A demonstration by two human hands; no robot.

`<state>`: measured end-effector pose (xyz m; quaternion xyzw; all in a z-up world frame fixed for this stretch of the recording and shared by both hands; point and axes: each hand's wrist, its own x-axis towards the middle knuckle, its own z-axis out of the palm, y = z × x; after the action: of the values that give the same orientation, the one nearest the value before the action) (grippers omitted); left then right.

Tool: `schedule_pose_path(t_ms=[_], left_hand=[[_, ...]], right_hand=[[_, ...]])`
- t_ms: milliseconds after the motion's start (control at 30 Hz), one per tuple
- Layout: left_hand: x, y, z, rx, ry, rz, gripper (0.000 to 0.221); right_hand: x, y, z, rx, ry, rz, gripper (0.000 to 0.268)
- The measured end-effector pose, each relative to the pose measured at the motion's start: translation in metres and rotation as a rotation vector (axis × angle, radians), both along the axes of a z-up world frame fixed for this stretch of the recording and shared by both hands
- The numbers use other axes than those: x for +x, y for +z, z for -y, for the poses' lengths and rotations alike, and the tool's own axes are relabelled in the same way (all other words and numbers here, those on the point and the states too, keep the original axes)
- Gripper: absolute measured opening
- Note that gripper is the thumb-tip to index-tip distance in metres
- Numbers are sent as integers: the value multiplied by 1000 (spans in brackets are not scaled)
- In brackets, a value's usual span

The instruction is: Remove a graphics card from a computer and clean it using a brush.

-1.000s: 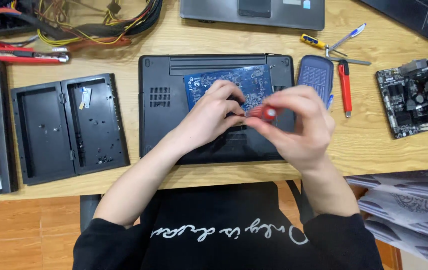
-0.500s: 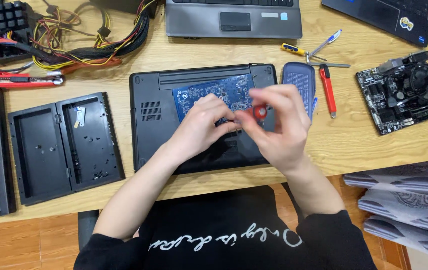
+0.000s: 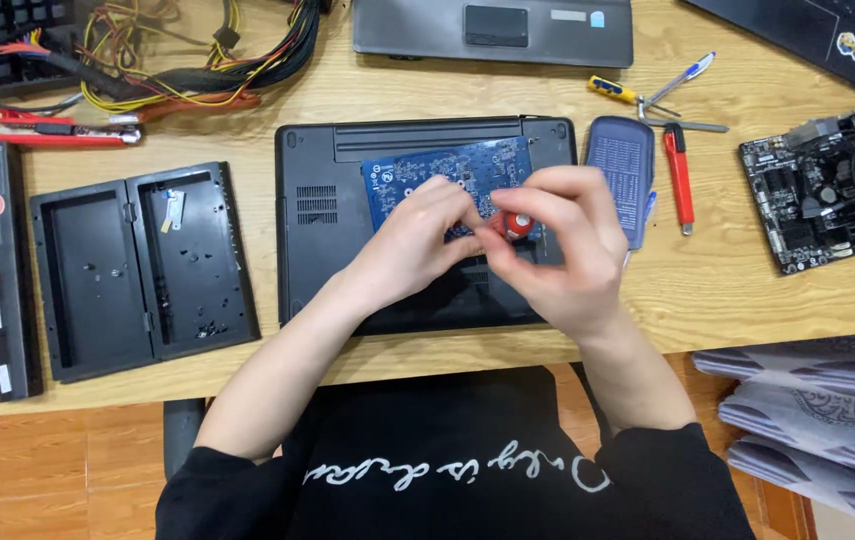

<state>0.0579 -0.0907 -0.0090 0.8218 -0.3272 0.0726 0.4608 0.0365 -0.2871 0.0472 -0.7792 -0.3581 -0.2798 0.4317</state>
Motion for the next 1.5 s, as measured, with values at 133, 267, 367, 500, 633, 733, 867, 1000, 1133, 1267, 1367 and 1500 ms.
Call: schedule_pose_path(t_ms=[133, 267, 367, 500, 633, 733, 867, 1000, 1133, 1267, 1367, 1500], left_hand=[[-3, 9, 0, -39, 10, 37, 22], [-3, 7, -4, -63, -110, 94, 27], [0, -5, -4, 10, -51, 11, 18], [-1, -4, 0, 65, 23, -31, 20], [-2, 5, -3, -61, -40, 19, 27], [-3, 1, -3, -22, -21, 3, 22], [-5, 2, 2, -10, -7, 25, 26], [-6, 6, 3, -52, 6, 105, 31], [-5, -7, -1, -42, -40, 22, 21], [-3, -6, 1, 52, 55, -34, 21], [-3, -1, 2, 35, 56, -8, 22], [-1, -2, -2, -123, -51, 65, 24]], right_hand=[[1, 0, 4, -55, -41, 29, 55], [2, 10, 0, -16, 11, -43, 58], [3, 2, 1, 2, 60, -55, 58], [5, -6, 8, -5, 40, -70, 51], [3, 28, 2, -45, 79, -135, 49], [4, 29, -4, -13, 153, -151, 48], [8, 1, 4, -40, 91, -60, 47], [7, 15, 7, -81, 55, -103, 48], [6, 25, 7, -69, 167, -183, 48], [11, 3, 8, -91, 93, -73, 48], [11, 8, 10, -110, 9, -61, 46], [13, 22, 8, -110, 112, -147, 45]])
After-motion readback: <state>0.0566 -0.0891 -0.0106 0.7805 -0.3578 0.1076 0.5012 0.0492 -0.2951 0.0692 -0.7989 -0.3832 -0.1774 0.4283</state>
